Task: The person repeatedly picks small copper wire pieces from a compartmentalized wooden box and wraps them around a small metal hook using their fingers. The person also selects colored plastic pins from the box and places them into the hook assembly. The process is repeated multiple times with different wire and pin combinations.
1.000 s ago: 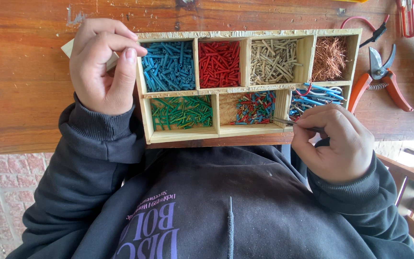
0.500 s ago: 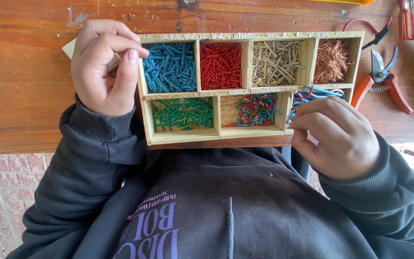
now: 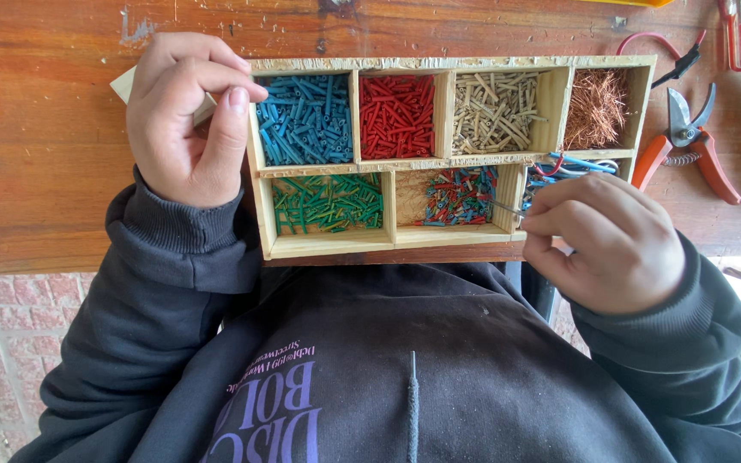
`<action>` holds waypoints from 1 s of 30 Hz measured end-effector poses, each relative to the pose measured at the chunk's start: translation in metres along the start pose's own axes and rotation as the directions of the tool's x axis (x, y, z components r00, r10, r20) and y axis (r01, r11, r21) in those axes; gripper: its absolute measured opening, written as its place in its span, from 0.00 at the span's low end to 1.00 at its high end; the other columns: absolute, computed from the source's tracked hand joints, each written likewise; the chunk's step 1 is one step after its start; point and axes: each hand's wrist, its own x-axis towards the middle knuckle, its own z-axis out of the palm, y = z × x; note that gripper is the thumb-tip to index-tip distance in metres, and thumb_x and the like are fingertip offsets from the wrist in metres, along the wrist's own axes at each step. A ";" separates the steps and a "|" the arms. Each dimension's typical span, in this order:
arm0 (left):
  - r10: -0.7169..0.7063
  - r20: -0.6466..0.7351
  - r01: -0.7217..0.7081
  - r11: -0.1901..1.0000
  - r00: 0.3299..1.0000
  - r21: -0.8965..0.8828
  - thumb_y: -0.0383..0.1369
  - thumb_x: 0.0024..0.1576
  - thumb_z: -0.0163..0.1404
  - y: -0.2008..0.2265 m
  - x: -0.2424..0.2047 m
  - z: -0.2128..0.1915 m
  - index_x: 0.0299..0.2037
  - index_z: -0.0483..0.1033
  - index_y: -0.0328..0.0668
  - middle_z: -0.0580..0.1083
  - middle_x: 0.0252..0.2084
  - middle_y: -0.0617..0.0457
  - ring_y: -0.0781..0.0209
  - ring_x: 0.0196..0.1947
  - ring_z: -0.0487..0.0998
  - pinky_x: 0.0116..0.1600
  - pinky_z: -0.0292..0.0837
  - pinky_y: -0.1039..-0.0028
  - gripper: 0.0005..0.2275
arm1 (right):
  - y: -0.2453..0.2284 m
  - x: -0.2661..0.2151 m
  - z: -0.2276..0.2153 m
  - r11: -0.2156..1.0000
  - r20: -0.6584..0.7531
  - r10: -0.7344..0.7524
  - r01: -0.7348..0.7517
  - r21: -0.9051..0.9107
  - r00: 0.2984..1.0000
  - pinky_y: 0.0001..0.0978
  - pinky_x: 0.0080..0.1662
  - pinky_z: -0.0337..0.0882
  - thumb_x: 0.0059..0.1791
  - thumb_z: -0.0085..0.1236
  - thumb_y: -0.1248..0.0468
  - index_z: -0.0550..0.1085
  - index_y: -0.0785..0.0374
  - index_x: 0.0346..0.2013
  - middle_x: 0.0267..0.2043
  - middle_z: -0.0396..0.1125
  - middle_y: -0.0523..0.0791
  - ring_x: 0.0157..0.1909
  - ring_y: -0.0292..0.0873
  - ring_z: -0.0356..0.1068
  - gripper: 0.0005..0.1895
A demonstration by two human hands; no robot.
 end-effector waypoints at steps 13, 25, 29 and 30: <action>0.024 -0.001 -0.024 1.000 1.000 -0.002 0.23 0.74 0.44 -0.002 0.000 0.000 0.42 0.79 0.23 0.72 0.48 0.32 0.45 0.45 0.75 0.46 0.72 0.64 0.12 | -0.003 -0.048 0.034 0.860 -0.286 0.373 -0.213 0.463 0.883 0.35 0.52 0.76 0.54 0.66 0.77 0.70 0.63 0.37 0.44 0.74 0.56 0.46 0.49 0.77 0.12; 0.020 -0.015 -0.020 1.000 1.000 -0.017 0.24 0.75 0.44 -0.001 -0.001 -0.001 0.42 0.79 0.21 0.71 0.48 0.32 0.46 0.45 0.74 0.46 0.72 0.65 0.13 | -0.006 -0.048 0.038 0.844 -0.330 0.437 -0.255 0.471 0.836 0.33 0.47 0.76 0.58 0.63 0.79 0.66 0.65 0.39 0.46 0.73 0.60 0.44 0.49 0.78 0.14; 0.056 -0.011 -0.054 0.992 0.998 0.116 0.23 0.74 0.46 0.023 0.002 -0.009 0.43 0.80 0.24 0.73 0.48 0.33 0.41 0.50 0.76 0.61 0.70 0.55 0.11 | -0.005 -0.048 0.037 0.911 -0.444 0.329 -0.158 0.380 0.833 0.35 0.46 0.75 0.58 0.64 0.78 0.68 0.65 0.39 0.44 0.72 0.59 0.42 0.50 0.77 0.13; 0.059 0.006 -0.060 0.985 0.998 0.162 0.23 0.74 0.47 0.033 0.003 -0.012 0.43 0.81 0.25 0.74 0.48 0.34 0.41 0.50 0.77 0.63 0.67 0.54 0.10 | -0.004 -0.048 0.036 0.947 -0.485 0.248 -0.104 0.304 0.838 0.38 0.46 0.75 0.58 0.64 0.79 0.69 0.65 0.39 0.43 0.72 0.57 0.41 0.50 0.76 0.12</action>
